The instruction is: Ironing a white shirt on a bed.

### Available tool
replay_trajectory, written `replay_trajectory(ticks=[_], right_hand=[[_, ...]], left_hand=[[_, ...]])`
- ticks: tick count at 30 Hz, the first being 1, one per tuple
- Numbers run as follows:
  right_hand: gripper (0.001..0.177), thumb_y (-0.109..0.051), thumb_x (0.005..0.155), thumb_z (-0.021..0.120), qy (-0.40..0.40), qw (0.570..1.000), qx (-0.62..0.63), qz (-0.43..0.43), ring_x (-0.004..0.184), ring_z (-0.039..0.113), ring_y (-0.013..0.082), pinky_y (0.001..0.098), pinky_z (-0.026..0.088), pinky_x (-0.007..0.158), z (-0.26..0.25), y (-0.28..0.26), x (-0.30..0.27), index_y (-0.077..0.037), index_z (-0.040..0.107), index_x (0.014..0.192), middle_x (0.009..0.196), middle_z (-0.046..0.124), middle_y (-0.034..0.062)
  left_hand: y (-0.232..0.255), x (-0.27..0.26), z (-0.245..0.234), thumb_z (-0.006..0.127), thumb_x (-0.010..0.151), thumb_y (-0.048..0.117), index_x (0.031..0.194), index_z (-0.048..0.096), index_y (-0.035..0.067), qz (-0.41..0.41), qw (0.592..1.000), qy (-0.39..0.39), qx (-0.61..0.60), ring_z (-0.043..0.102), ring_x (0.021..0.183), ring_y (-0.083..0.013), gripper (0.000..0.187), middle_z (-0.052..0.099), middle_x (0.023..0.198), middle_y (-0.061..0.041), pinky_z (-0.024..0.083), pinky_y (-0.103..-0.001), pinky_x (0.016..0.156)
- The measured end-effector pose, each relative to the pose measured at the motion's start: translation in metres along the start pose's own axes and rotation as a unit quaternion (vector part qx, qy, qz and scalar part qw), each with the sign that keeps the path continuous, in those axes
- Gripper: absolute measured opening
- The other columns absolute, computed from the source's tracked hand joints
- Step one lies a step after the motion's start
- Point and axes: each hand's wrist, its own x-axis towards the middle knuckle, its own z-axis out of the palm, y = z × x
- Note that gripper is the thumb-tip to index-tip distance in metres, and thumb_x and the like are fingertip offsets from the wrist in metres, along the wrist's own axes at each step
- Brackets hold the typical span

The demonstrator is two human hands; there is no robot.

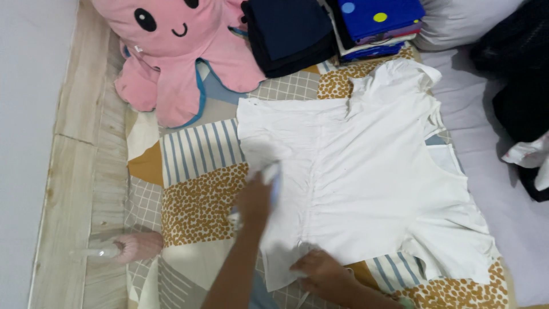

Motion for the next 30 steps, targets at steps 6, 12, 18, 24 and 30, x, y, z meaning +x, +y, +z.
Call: replay_trajectory(ticks=[6, 12, 18, 24, 30], right_hand=[[0.017, -0.019, 0.090, 0.068, 0.240, 0.913, 0.034, 0.327, 0.117, 0.064, 0.0258, 0.0405, 0.051, 0.101, -0.060, 0.066, -0.084, -0.011, 0.073, 0.105, 0.123, 0.073, 0.0059], [0.036, -0.015, 0.085, 0.073, 0.361, 0.786, -0.216, 0.454, 0.118, 0.062, 0.0336, 0.0489, 0.048, 0.106, -0.157, 0.135, -0.167, -0.011, 0.073, 0.121, 0.125, 0.070, 0.0139], [0.080, -0.044, 0.079, 0.089, 0.382, 0.682, -0.241, 0.574, 0.109, 0.060, 0.0463, 0.0524, 0.047, 0.092, -0.170, 0.278, -0.248, 0.005, 0.060, 0.136, 0.118, 0.065, 0.0312], [0.071, -0.039, 0.076, 0.088, 0.358, 0.703, 0.064, 0.612, 0.097, 0.071, 0.0296, 0.0409, 0.056, 0.089, -0.176, 0.286, -0.257, 0.006, 0.066, 0.126, 0.111, 0.073, 0.0193], [0.048, -0.025, 0.085, 0.085, 0.432, 0.687, 0.273, 0.517, 0.090, 0.065, 0.0221, 0.0353, 0.056, 0.079, -0.186, 0.279, -0.265, 0.006, 0.067, 0.118, 0.104, 0.070, 0.0124]], left_hand=[[0.004, -0.002, -0.026, 0.062, 0.094, 0.053, 0.131, 0.060, 0.011, -0.019, 0.999, 0.015, 0.039, 0.073, 0.079, -0.0330, 0.056, 0.076, 0.093, -0.016, 0.059, -0.048, 0.071], [0.093, -0.042, -0.011, 0.062, 0.095, 0.051, 0.125, 0.062, 0.010, 0.056, 0.996, -0.064, -0.009, 0.075, 0.082, -0.0331, 0.051, 0.075, 0.094, -0.016, 0.059, -0.048, 0.075], [0.143, -0.068, 0.024, 0.065, 0.097, 0.043, 0.117, 0.064, 0.003, 0.221, 0.971, -0.065, 0.060, 0.073, 0.083, -0.0346, 0.044, 0.075, 0.088, -0.018, 0.059, -0.047, 0.071], [0.104, -0.051, -0.006, 0.059, 0.097, 0.049, 0.127, 0.057, 0.009, -0.003, 0.997, -0.052, 0.061, 0.074, 0.083, -0.0337, 0.050, 0.073, 0.097, -0.016, 0.060, -0.047, 0.069], [0.120, -0.061, 0.014, 0.059, 0.096, 0.053, 0.125, 0.058, 0.009, -0.077, 0.994, -0.067, 0.040, 0.073, 0.084, -0.0327, 0.052, 0.075, 0.095, -0.015, 0.060, -0.046, 0.071]])
